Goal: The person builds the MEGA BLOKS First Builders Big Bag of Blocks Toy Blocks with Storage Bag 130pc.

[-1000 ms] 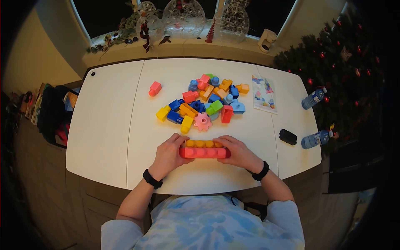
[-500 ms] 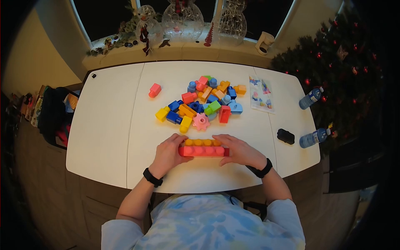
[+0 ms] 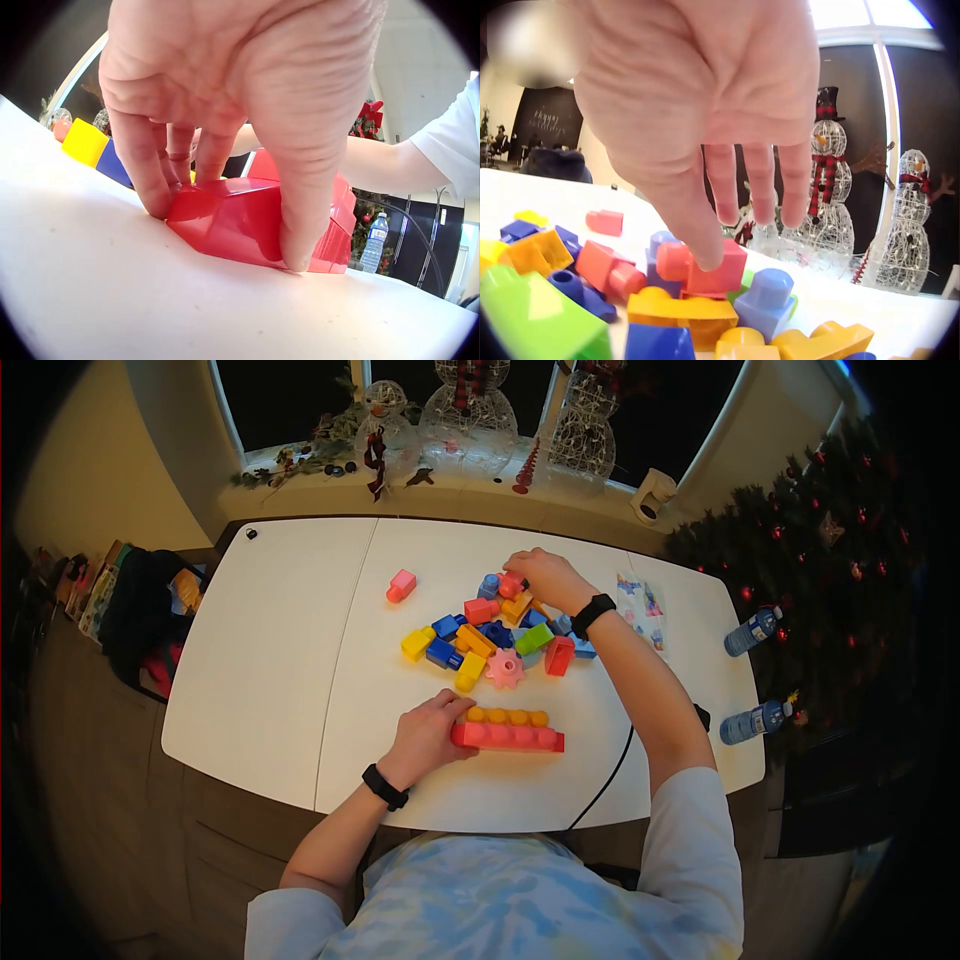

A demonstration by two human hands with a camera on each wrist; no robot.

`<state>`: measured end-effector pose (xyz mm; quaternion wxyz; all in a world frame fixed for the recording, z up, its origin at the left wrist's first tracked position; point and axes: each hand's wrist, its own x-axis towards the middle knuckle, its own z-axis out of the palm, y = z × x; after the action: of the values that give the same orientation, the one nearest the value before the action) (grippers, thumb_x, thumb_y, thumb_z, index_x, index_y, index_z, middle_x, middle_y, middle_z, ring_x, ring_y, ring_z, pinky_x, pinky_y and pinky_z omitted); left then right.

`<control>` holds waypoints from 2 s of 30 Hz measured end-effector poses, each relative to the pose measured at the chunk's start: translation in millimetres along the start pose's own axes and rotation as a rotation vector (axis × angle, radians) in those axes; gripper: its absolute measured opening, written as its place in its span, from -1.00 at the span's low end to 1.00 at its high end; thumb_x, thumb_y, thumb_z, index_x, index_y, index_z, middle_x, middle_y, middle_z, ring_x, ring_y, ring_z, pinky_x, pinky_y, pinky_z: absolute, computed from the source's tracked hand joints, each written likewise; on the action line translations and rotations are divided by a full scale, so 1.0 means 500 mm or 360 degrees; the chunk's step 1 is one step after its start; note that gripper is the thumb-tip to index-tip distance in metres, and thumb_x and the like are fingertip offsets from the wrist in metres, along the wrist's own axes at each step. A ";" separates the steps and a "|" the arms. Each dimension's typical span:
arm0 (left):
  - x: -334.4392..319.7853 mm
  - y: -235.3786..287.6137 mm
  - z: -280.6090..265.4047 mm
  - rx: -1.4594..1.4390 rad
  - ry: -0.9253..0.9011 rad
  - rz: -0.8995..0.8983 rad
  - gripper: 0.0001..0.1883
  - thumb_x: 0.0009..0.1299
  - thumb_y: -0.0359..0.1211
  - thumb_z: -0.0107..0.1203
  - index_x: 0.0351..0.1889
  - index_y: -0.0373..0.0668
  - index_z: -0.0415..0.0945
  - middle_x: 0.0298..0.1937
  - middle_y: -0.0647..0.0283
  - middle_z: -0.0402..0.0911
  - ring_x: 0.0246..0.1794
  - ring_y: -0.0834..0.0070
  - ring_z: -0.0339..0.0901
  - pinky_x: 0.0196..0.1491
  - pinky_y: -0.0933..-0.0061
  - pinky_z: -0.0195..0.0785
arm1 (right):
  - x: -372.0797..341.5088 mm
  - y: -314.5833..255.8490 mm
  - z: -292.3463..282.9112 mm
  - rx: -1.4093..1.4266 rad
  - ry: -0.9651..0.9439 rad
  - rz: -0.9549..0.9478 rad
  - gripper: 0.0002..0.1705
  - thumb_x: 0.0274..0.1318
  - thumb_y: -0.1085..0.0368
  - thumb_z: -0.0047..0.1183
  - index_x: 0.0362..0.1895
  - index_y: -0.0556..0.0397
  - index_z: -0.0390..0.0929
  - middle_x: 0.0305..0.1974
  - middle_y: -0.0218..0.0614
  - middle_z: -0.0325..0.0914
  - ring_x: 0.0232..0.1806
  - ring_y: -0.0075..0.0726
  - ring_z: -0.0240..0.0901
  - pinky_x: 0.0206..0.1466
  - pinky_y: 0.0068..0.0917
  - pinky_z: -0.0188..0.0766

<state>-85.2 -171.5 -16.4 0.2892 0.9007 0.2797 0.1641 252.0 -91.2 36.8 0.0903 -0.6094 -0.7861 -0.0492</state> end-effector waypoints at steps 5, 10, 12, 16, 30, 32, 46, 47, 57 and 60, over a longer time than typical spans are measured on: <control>-0.001 -0.001 0.000 -0.0043 0.0006 -0.0003 -0.26 -0.05 -0.21 0.59 0.18 -0.04 0.60 0.01 0.30 0.58 0.02 0.28 0.64 0.00 0.25 0.57 | 0.029 -0.010 0.027 -0.0140 -0.0188 0.0076 -0.67 0.10 0.45 0.15 -0.01 -0.04 0.66 -0.09 -0.28 0.68 0.05 -0.02 0.53 0.15 -0.18 0.54; 0.002 -0.003 0.003 0.0010 0.0013 -0.0006 -0.26 -0.03 -0.20 0.58 0.19 -0.05 0.60 0.04 0.31 0.60 -0.01 0.28 0.67 0.01 0.28 0.60 | 0.006 -0.069 -0.058 0.0119 -0.0057 0.0196 -0.65 0.07 0.27 0.36 -0.05 0.02 0.62 -0.20 -0.19 0.67 -0.12 -0.01 0.58 -0.01 -0.16 0.57; 0.001 -0.003 0.003 0.0010 0.0014 -0.0012 -0.26 -0.03 -0.20 0.58 0.20 -0.06 0.60 0.04 0.31 0.59 -0.01 0.28 0.67 0.01 0.27 0.60 | -0.026 -0.137 -0.113 0.0489 -0.0073 0.0200 -0.61 0.06 0.24 0.39 -0.03 0.04 0.60 -0.22 -0.19 0.67 -0.15 -0.05 0.60 -0.03 -0.21 0.58; 0.003 -0.002 -0.001 0.0041 0.0014 -0.0026 -0.25 -0.03 -0.18 0.58 0.20 -0.09 0.59 0.04 0.31 0.58 -0.01 0.28 0.67 0.01 0.27 0.59 | -0.113 -0.227 -0.108 0.1117 -0.0302 0.0076 -0.56 0.11 0.20 0.39 0.03 0.07 0.58 -0.17 -0.16 0.66 -0.17 -0.18 0.65 -0.02 -0.35 0.60; 0.006 -0.005 0.001 0.0029 -0.0027 -0.0047 -0.25 -0.03 -0.13 0.58 0.16 -0.10 0.58 0.04 0.29 0.56 -0.02 0.25 0.66 -0.01 0.24 0.59 | -0.179 -0.292 -0.087 0.1220 -0.0555 0.0053 -0.70 0.31 0.16 0.23 0.05 -0.02 0.70 -0.16 -0.15 0.71 -0.11 -0.06 0.59 0.21 -0.19 0.36; 0.006 -0.005 0.000 0.0034 -0.0031 -0.0048 -0.26 -0.03 -0.13 0.58 0.15 -0.10 0.58 0.03 0.28 0.56 -0.03 0.25 0.66 -0.01 0.23 0.59 | -0.179 -0.296 -0.087 0.1147 -0.0547 0.0001 -0.71 0.31 0.17 0.23 0.04 -0.03 0.70 -0.17 -0.17 0.71 -0.11 -0.07 0.58 0.23 -0.20 0.33; 0.006 -0.007 -0.002 -0.0068 -0.0032 -0.0079 -0.18 -0.06 -0.13 0.59 0.23 -0.01 0.51 0.03 0.30 0.57 0.00 0.25 0.65 -0.03 0.20 0.60 | -0.081 -0.263 -0.129 0.0992 -0.0730 0.0014 -0.72 0.19 0.23 0.34 -0.04 0.05 0.76 -0.23 -0.12 0.75 -0.24 -0.08 0.69 -0.11 -0.28 0.57; 0.005 -0.004 -0.005 -0.0064 -0.0019 -0.0089 -0.18 -0.06 -0.13 0.59 0.23 -0.01 0.51 0.03 0.30 0.57 0.00 0.25 0.65 -0.03 0.20 0.60 | -0.052 -0.245 -0.133 0.0978 -0.0560 -0.0010 -0.69 0.18 0.21 0.35 -0.05 0.09 0.75 -0.21 -0.14 0.77 -0.23 -0.11 0.70 -0.06 -0.30 0.58; 0.012 -0.005 -0.019 -0.0334 -0.0111 -0.0029 -0.23 -0.01 -0.23 0.58 0.23 0.01 0.52 -0.08 0.28 0.68 -0.06 0.23 0.63 0.03 0.21 0.55 | 0.219 -0.201 0.052 0.0509 -0.0102 -0.0267 -0.37 0.05 0.45 0.23 0.29 -0.07 0.57 0.21 -0.15 0.59 0.20 0.03 0.54 0.21 -0.15 0.55; 0.013 -0.007 -0.018 -0.0375 -0.0128 -0.0058 -0.26 -0.01 -0.27 0.56 0.20 0.01 0.52 -0.09 0.26 0.68 -0.04 0.19 0.63 0.03 0.17 0.54 | 0.258 -0.231 0.118 0.0448 -0.0206 -0.0296 -0.35 0.06 0.53 0.14 0.30 -0.14 0.58 0.17 -0.26 0.58 0.16 0.05 0.55 0.21 -0.11 0.56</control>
<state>-85.6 -161.2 -10.8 0.4069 0.8610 0.2631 0.1544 104.6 13.1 9.1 0.1190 -0.5173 -0.8424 0.0925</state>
